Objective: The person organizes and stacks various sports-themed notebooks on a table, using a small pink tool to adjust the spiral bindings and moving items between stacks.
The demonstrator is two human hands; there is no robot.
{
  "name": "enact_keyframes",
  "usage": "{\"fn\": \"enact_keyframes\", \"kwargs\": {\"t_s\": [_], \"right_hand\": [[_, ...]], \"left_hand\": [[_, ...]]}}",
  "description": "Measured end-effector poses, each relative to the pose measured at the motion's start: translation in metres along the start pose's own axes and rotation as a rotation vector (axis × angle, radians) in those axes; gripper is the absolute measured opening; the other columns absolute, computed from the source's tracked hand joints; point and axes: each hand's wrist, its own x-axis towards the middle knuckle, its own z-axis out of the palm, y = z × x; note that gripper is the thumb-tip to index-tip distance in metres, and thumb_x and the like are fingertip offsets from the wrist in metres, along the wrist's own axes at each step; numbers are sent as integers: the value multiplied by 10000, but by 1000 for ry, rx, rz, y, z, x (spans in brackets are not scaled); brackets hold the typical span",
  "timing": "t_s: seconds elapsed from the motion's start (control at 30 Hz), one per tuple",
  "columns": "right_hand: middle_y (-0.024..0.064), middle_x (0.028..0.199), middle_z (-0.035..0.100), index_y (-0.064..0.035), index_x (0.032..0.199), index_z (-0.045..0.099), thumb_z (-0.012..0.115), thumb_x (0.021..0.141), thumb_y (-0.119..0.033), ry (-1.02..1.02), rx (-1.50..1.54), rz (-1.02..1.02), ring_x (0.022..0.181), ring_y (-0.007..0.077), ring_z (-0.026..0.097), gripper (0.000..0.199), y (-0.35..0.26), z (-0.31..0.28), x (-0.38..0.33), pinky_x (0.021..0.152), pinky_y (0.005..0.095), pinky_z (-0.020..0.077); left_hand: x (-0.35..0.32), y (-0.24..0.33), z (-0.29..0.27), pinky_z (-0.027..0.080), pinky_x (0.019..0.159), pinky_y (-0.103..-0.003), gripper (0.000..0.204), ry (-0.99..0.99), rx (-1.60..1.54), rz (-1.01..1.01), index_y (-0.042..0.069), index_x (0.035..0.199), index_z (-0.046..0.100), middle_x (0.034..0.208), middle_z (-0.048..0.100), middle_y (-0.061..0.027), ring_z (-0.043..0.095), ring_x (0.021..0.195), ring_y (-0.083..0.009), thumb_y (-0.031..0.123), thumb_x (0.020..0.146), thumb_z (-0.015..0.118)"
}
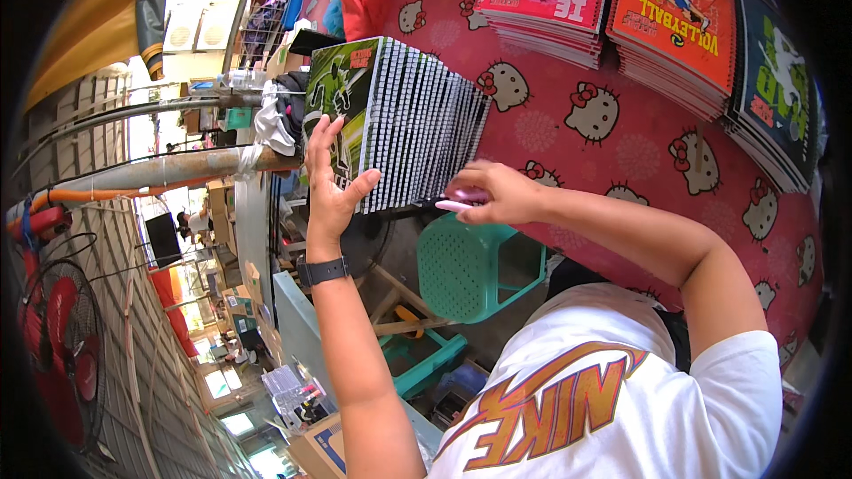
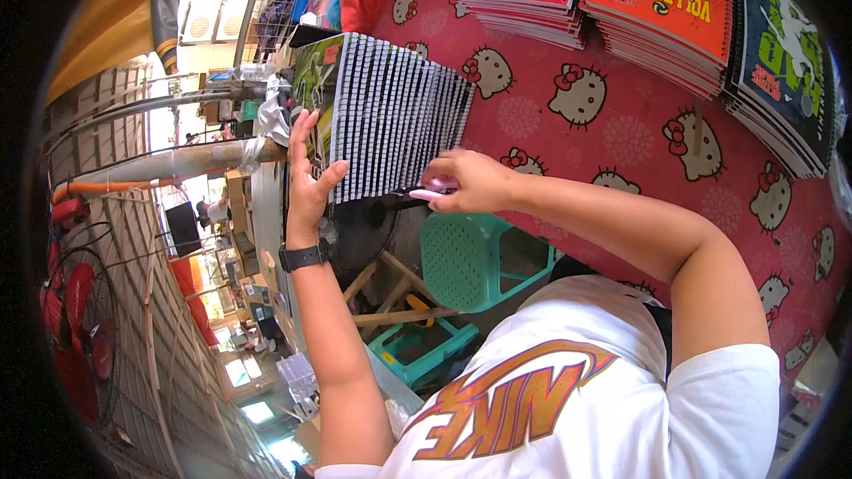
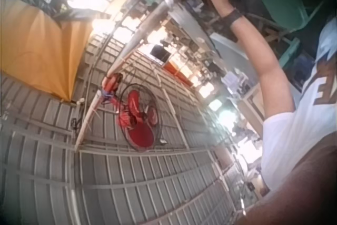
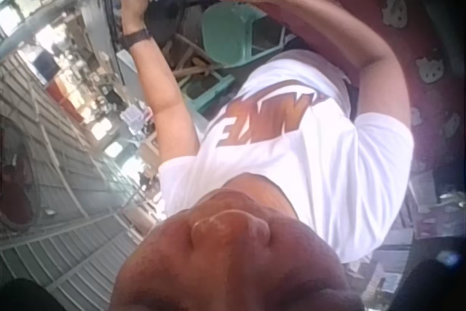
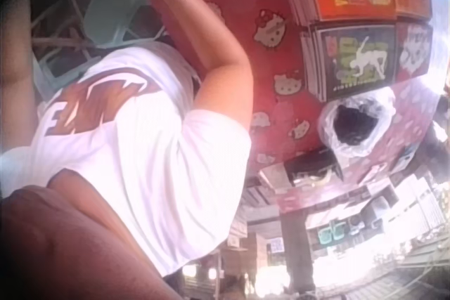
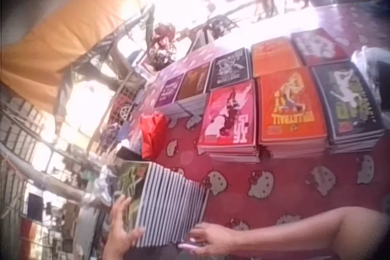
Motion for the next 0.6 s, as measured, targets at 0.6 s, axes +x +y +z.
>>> {"fn": "enact_keyframes", "kwargs": {"t_s": [0.6], "right_hand": [[48,965,486,-144,1094,555,708,621,-264,93,-653,-339,950,219,454,511,0,-3,3,793,353,366]], "left_hand": [[0,2,1,201,1063,-403,773,7,-3,-2,92,1299,414,1389,308,-151,272,1286,-291,442,673,702]]}}
